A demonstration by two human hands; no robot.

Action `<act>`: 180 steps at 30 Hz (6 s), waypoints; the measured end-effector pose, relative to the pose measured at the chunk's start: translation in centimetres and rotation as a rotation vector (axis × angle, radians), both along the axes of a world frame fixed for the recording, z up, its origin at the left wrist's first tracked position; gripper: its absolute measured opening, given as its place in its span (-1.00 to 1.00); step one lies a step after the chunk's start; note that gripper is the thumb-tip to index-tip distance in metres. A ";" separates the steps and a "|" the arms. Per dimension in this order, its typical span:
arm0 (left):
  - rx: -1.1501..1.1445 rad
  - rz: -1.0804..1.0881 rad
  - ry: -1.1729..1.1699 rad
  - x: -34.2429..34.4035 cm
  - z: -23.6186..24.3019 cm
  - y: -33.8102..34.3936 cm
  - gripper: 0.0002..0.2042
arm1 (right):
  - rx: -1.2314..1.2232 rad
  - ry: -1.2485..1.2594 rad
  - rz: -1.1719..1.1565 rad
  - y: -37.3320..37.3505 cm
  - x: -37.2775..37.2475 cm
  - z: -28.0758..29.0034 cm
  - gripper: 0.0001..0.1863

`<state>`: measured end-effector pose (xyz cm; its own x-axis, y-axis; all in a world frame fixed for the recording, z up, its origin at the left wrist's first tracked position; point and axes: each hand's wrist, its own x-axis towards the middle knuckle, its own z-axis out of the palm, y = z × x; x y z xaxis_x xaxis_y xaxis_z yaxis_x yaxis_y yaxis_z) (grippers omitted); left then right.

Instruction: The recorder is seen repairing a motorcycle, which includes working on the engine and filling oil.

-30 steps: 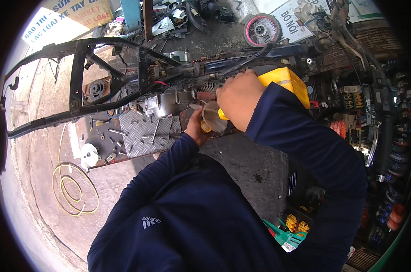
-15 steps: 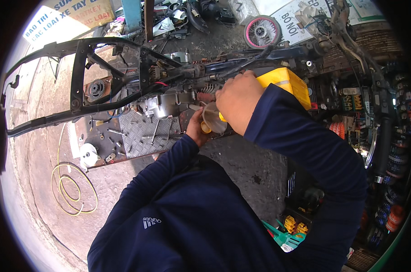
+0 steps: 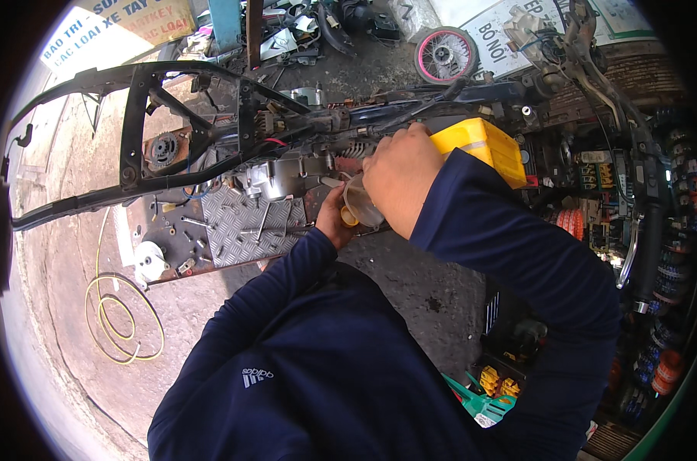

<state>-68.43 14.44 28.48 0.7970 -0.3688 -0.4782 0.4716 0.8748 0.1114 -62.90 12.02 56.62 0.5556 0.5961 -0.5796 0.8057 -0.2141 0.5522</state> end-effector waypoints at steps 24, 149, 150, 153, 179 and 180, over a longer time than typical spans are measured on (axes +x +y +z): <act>0.006 -0.040 0.057 -0.2 0.6 0.5 -0.49 | 0.529 0.236 -0.433 -12.8 0.5 -6.5 -0.23; -0.032 -0.001 -0.018 -1.2 1.1 -1.8 -0.50 | 1.544 0.439 -1.268 -12.6 -5.7 -37.7 -0.41; -0.031 -0.013 -0.019 -1.2 1.1 -1.8 -0.50 | 1.552 0.448 -1.270 -12.7 -5.7 -37.7 -0.42; -0.024 -0.023 -0.030 -1.3 1.4 -1.9 -0.49 | 1.578 0.467 -1.278 -13.0 -6.0 -37.7 -0.43; 0.384 -0.335 0.260 -6.7 4.7 2.4 -0.49 | 2.674 1.083 -1.393 -15.6 -11.4 -38.4 -0.62; 0.367 -0.320 0.172 -6.9 4.9 3.3 -0.49 | 2.515 0.786 -1.338 -16.2 -12.3 -38.4 -0.58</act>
